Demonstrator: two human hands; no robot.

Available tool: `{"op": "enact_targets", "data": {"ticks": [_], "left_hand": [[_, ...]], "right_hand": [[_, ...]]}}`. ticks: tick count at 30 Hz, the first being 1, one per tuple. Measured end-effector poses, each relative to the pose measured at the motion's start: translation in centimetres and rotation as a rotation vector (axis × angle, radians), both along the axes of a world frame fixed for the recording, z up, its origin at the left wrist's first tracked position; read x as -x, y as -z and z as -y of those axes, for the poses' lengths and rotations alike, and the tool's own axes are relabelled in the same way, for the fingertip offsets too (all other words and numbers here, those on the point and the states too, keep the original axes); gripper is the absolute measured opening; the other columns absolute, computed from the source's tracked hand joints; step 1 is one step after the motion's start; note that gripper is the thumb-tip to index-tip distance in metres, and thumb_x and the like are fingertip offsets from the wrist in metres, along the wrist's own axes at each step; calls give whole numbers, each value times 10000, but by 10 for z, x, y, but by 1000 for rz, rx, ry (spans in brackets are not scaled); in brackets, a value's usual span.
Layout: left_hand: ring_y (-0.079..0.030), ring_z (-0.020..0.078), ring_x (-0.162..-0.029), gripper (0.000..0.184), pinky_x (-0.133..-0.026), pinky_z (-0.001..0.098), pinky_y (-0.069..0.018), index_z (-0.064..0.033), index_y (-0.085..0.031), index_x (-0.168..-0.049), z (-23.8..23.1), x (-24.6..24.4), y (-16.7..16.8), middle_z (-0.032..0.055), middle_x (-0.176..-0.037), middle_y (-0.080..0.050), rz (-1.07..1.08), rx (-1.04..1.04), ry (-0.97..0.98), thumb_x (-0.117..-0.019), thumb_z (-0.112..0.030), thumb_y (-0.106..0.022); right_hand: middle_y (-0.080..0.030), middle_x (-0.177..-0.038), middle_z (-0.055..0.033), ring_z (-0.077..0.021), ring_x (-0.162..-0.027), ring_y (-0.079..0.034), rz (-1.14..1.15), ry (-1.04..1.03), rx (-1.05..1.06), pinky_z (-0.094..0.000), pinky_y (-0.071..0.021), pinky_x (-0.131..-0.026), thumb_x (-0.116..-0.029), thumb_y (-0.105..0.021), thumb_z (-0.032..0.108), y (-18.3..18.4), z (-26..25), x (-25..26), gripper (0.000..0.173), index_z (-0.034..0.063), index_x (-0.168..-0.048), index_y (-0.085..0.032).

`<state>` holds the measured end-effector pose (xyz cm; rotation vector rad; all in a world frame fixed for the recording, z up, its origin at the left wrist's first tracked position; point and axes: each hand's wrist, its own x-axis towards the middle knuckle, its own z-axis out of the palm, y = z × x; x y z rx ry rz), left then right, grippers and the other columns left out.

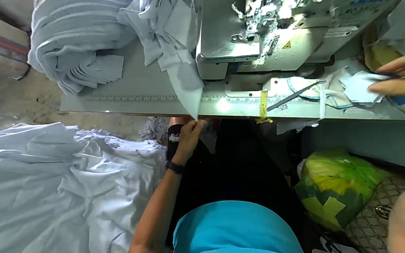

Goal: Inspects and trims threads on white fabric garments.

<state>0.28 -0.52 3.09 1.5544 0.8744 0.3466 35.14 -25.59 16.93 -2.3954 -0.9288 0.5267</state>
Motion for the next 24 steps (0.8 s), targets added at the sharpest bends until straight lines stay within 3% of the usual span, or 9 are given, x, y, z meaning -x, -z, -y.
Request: {"op": "enact_targets", "data": {"ticks": [3,5,7,9,11,15,20,22,24], "left_hand": [[-695,69,-874,315,-843,307,-586,-67,-711,-929,2,28,-60,-13,-913,-743,214,-48,257,-1071,-144,-441],[-631,15,-760,264,-772,230,-543,-53,-710,-886,5,55,-84,-55,-794,-686,156,-208,341,-1044,-113,-508],[-615,-4,-790,271,-854,232,-529,-42,-726,-944,9,78,-98,-59,-818,-680,129,-195,499,-1065,-162,-514],[-612,-17,-802,278,-975,271,-503,-37,-722,-977,20,92,-108,-59,-817,-669,106,-182,545,-1078,-165,-497],[-573,-46,-723,287,-769,164,-514,-28,-710,-974,27,104,-115,-61,-787,-643,183,-140,546,-1081,-180,-491],[-507,-62,-681,277,-639,104,-431,3,-699,-965,35,116,-131,-31,-766,-613,203,-234,537,-1076,-160,-504],[-520,-103,-663,265,-620,82,-439,-87,-720,-934,30,138,-138,-111,-751,-626,146,-288,348,-1063,-181,-510],[-571,-57,-702,288,-663,121,-485,-30,-719,-931,34,139,-139,-34,-782,-664,102,-266,529,-1063,-172,-506],[-522,-54,-681,306,-639,106,-434,8,-695,-923,37,135,-144,-7,-743,-614,196,-233,642,-1073,-155,-484]], "right_hand": [[-705,-974,-69,-38,-774,-635,-163,-404,-159,-230,-558,-722,-955,-591,25,-4,-19,61,276,-15,-1221,-653],[-724,-982,12,26,-766,-635,-298,-526,-274,-166,-547,-688,-970,-598,89,13,-40,92,291,40,-1246,-675],[-709,-917,77,80,-687,-590,-373,-536,-420,-100,-505,-608,-980,-624,122,28,-70,126,266,62,-1232,-683],[-688,-854,93,90,-608,-541,-436,-500,-577,-87,-467,-537,-981,-629,104,35,-98,158,223,40,-1185,-689],[-670,-861,85,81,-613,-526,-531,-508,-717,-103,-458,-545,-984,-585,75,37,-123,186,199,-5,-1145,-669],[-698,-901,45,79,-619,-525,-690,-599,-842,-110,-453,-548,-998,-558,57,32,-154,229,194,-50,-1131,-651],[-695,-928,21,72,-630,-532,-735,-596,-862,-102,-455,-557,-1007,-565,50,31,-174,245,190,-60,-1144,-638],[-696,-918,32,67,-621,-531,-745,-573,-854,-106,-451,-547,-1012,-564,55,29,-174,245,183,-45,-1145,-641],[-699,-900,44,75,-605,-528,-757,-595,-826,-99,-449,-532,-1013,-566,59,30,-173,247,178,-40,-1138,-647]]}}
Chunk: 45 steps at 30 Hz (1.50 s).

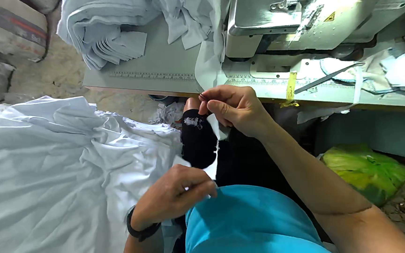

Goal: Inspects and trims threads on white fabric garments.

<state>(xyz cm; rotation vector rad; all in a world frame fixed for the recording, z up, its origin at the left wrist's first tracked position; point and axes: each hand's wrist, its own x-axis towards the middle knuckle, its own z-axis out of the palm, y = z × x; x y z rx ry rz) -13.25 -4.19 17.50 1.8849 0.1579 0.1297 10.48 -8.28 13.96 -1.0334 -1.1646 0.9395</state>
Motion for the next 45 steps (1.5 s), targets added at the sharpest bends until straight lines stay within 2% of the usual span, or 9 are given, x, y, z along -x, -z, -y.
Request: {"op": "enact_targets", "data": {"ticks": [7,14,16,19,24,35,38,41,45], "left_hand": [[-473,-128,-613,285,-567,59,-392,-158,-726,-933,-20,33,-11,-165,-729,-613,79,70,-344,-1077,-265,-505],[-511,-32,-523,328,-602,181,-515,-228,-704,-740,-30,10,19,-153,-564,-532,133,488,-598,-1026,-303,-562],[-590,24,-602,320,-625,226,-549,-181,-725,-878,-37,-12,50,-92,-661,-618,17,434,-701,-1053,-237,-463],[-680,110,-989,394,-896,312,-553,-53,-690,-1199,-31,-40,94,32,-1081,-737,-160,561,-439,-1088,-270,-381],[-642,-37,-777,221,-754,184,-554,-148,-697,-997,-9,-42,75,-136,-826,-687,-140,498,-267,-1060,-169,-486],[-568,-18,-581,274,-597,152,-491,-161,-735,-819,-48,28,18,-114,-635,-596,247,679,-485,-1028,-242,-577],[-689,80,-772,301,-750,262,-593,-111,-732,-947,-48,-6,48,0,-830,-727,29,531,-679,-1056,-157,-456],[-687,150,-1039,401,-942,349,-558,-3,-668,-1234,-35,-39,87,75,-1124,-731,-173,603,-400,-1098,-205,-349],[-677,13,-845,270,-803,220,-572,-111,-714,-1003,-18,-38,85,-72,-897,-728,-65,622,-441,-1062,-116,-450]], "right_hand": [[-696,-828,40,79,-528,-463,-54,-425,235,-100,-374,-465,-1024,-529,69,30,23,-2,169,-6,-1078,-671],[-717,-862,-75,-144,-765,-682,688,27,-86,-294,-576,-717,-964,-618,113,51,39,11,163,12,-994,-742],[-720,-883,-80,-174,-791,-698,715,2,-55,-340,-590,-727,-996,-600,147,48,50,25,187,20,-1013,-736],[-720,-891,-82,-203,-812,-713,690,-243,-47,-390,-598,-737,-981,-644,227,43,66,50,208,43,-1026,-731],[-701,-919,-76,-74,-785,-650,354,-222,-101,-228,-563,-725,-984,-630,162,19,33,24,213,-19,-1061,-711],[-723,-886,-112,-205,-803,-710,808,-8,-184,-336,-587,-740,-968,-623,87,45,14,4,153,-11,-1006,-735],[-725,-918,-104,-222,-844,-718,801,-87,-97,-392,-599,-765,-1005,-594,139,43,36,32,191,18,-1049,-735],[-697,-860,-94,-239,-783,-711,804,-301,-95,-426,-593,-674,-963,-659,178,41,54,65,143,49,-986,-716],[-723,-912,-78,-93,-800,-669,347,-383,-94,-268,-568,-752,-949,-669,145,20,29,44,205,-21,-1052,-733]]}}
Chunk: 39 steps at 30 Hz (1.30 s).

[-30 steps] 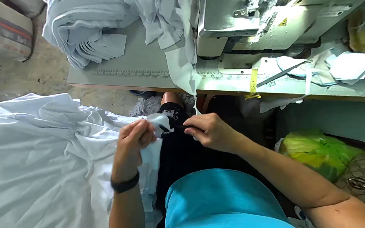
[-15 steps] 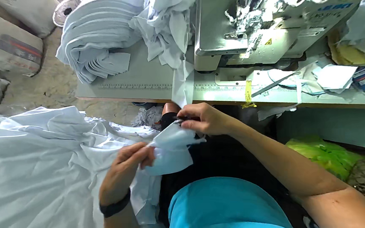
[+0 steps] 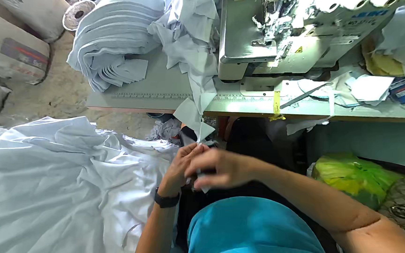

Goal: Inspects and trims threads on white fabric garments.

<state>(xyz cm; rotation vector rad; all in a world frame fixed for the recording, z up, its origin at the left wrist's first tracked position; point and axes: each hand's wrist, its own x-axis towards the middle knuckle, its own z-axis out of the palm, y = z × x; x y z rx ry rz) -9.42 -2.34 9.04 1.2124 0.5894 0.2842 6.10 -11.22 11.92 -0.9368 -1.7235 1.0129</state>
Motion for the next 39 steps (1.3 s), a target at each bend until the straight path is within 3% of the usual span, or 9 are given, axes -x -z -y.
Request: {"op": "enact_targets", "data": {"ticks": [2,6,14,20,24,27,32,35,39], "left_hand": [[-655,12,-872,240,-856,238,-549,-91,-705,-1014,2,10,-7,-83,-907,-706,5,-171,79,-1060,-115,-471],[-656,4,-853,298,-821,217,-549,-156,-735,-971,-12,52,-40,-90,-911,-717,60,-348,46,-1081,-234,-470],[-658,20,-703,269,-731,213,-566,-202,-766,-842,-29,67,-48,-91,-715,-678,192,-52,-206,-1026,-285,-589],[-652,56,-860,286,-803,292,-559,-82,-705,-1098,-18,2,-1,-26,-962,-704,-167,-183,-105,-1079,-222,-457],[-672,58,-916,282,-885,287,-556,-50,-731,-1008,-7,0,-5,-14,-965,-733,-50,-120,110,-1065,-129,-466],[-614,-90,-833,176,-795,143,-527,-72,-692,-990,5,17,-28,-118,-881,-676,-66,-389,248,-1032,-115,-526],[-631,-3,-830,294,-799,201,-541,-37,-668,-975,0,47,-52,-43,-882,-675,65,-408,322,-1092,-165,-432],[-606,-43,-762,312,-713,144,-518,-104,-684,-972,-9,78,-63,-95,-842,-660,87,-361,272,-1102,-257,-444],[-585,-57,-752,299,-703,126,-491,-114,-684,-974,-12,95,-67,-106,-831,-654,115,-264,277,-1099,-268,-461]], "right_hand": [[-699,-871,-85,-51,-674,-627,-68,158,81,-216,-553,-624,-981,-608,83,-12,-27,-18,194,-49,-1087,-701],[-700,-931,-98,-70,-780,-629,85,224,223,-249,-527,-743,-1008,-595,90,-3,-60,-48,196,-46,-1111,-692],[-712,-864,-121,-231,-789,-706,493,295,-225,-373,-590,-735,-945,-632,68,19,-28,-38,147,-14,-1002,-740],[-650,-808,-113,-274,-660,-669,662,142,-159,-439,-556,-543,-942,-645,110,20,18,18,81,39,-916,-677],[-728,-936,-99,-184,-832,-703,230,-111,-73,-350,-586,-767,-928,-711,188,12,20,13,199,18,-1027,-741],[-701,-878,-54,-13,-739,-615,-118,-6,-31,-175,-528,-672,-977,-626,156,-18,-5,-11,241,-43,-1083,-710],[-697,-932,-64,-7,-727,-588,27,100,237,-178,-481,-669,-1009,-582,97,-9,-52,-32,198,-39,-1108,-686],[-632,-807,-6,53,-560,-476,-79,-48,320,-114,-398,-502,-1016,-579,60,-2,-48,-35,158,-52,-1077,-672],[-696,-904,-31,38,-707,-585,-12,-15,122,-116,-487,-627,-953,-641,72,2,-46,-43,162,-39,-1052,-706]]}}
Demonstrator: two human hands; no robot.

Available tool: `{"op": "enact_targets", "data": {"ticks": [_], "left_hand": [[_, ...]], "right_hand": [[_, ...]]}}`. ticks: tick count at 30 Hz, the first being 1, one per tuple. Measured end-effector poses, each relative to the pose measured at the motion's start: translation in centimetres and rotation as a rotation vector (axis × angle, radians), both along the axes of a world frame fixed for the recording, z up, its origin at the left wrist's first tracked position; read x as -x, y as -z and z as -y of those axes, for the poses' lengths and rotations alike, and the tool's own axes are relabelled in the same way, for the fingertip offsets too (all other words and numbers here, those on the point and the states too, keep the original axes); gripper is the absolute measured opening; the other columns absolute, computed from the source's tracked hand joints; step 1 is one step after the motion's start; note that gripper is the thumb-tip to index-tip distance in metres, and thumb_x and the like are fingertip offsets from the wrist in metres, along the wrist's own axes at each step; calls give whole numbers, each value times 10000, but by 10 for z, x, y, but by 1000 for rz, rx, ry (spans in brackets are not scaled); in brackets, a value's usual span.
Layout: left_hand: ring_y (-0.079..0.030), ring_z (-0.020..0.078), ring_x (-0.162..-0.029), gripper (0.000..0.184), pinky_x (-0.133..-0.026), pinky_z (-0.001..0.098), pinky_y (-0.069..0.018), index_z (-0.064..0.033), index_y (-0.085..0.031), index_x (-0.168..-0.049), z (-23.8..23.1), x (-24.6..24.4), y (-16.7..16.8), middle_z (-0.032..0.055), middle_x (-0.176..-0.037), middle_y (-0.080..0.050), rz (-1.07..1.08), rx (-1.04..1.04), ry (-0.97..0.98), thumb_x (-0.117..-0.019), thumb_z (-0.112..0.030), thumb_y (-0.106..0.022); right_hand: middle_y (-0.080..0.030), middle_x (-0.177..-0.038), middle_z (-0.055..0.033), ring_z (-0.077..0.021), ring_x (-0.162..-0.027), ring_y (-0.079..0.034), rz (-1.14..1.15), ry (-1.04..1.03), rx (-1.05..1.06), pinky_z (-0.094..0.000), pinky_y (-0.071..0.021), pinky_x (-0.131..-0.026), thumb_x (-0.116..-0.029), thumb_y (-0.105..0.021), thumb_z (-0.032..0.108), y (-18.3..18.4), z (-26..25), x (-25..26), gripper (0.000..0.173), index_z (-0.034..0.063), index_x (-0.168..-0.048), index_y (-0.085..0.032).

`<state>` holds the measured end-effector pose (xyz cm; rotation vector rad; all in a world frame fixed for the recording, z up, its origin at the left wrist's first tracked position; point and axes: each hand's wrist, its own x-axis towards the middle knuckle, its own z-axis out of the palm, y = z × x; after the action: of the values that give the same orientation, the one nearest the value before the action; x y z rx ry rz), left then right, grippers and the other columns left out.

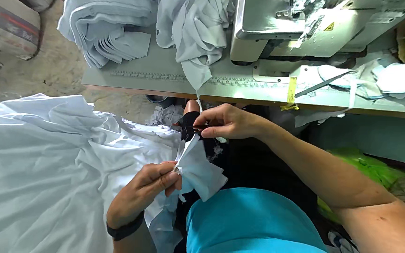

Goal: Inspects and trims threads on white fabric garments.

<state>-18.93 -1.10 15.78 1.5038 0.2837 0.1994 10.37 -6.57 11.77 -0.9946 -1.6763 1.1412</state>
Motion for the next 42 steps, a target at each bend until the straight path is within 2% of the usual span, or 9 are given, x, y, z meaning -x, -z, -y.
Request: {"op": "enact_targets", "data": {"ticks": [4,7,12,16,20,23,28,36,42], "left_hand": [[-640,-25,-732,290,-731,159,-539,-168,-756,-929,-8,9,6,-111,-792,-697,120,204,-200,-1062,-297,-534],[-639,-8,-664,285,-667,179,-551,-211,-754,-806,-13,-13,17,-112,-694,-665,97,292,-471,-1022,-265,-577],[-667,75,-965,347,-850,293,-564,-130,-715,-1134,-6,-75,59,-18,-1100,-723,-160,152,-362,-1080,-255,-395],[-664,36,-843,312,-794,240,-564,-130,-730,-951,-3,-85,47,-46,-902,-722,-111,200,-268,-1072,-172,-446],[-614,-15,-824,295,-794,199,-512,-165,-717,-927,3,-63,25,-111,-857,-675,10,106,-107,-1077,-253,-478],[-643,-5,-769,332,-762,197,-551,-208,-736,-866,-2,-27,-4,-115,-796,-680,100,28,-314,-1066,-321,-496],[-632,-13,-751,324,-754,180,-543,-183,-724,-892,1,6,-18,-120,-786,-661,110,130,-263,-1076,-313,-492],[-604,13,-655,269,-664,204,-552,-206,-723,-886,-4,-13,21,-97,-697,-622,-78,137,-611,-1046,-210,-507],[-624,29,-770,230,-748,261,-536,-66,-694,-954,25,-63,68,-47,-823,-667,-428,-78,-310,-1042,-217,-546]], "right_hand": [[-719,-900,-119,-194,-798,-689,393,100,-301,-329,-571,-731,-920,-678,85,-1,7,-2,161,-16,-1025,-746],[-693,-836,-104,-212,-750,-681,496,260,-394,-345,-569,-679,-955,-608,84,2,20,13,164,-2,-995,-742],[-686,-855,-95,-232,-756,-698,443,20,-279,-402,-582,-650,-971,-645,169,6,58,62,151,38,-1003,-714],[-713,-918,-67,-72,-788,-646,-15,16,-181,-227,-553,-718,-961,-666,175,-9,49,44,235,-22,-1075,-727],[-684,-927,-44,15,-591,-534,-60,371,73,-158,-474,-544,-1028,-561,102,-27,9,15,225,-47,-1161,-664],[-613,-744,24,34,-499,-461,-193,198,287,-134,-399,-457,-1038,-541,85,-13,0,6,173,-28,-1102,-655],[-714,-856,-116,-153,-771,-678,329,245,-353,-261,-552,-723,-941,-633,70,2,22,8,156,-33,-991,-740],[-664,-824,-69,-199,-664,-661,587,74,-193,-348,-547,-559,-917,-673,175,-3,95,34,171,38,-1009,-720],[-639,-812,-110,-248,-606,-644,735,172,-287,-375,-523,-478,-983,-585,143,6,107,69,169,13,-960,-691]]}}
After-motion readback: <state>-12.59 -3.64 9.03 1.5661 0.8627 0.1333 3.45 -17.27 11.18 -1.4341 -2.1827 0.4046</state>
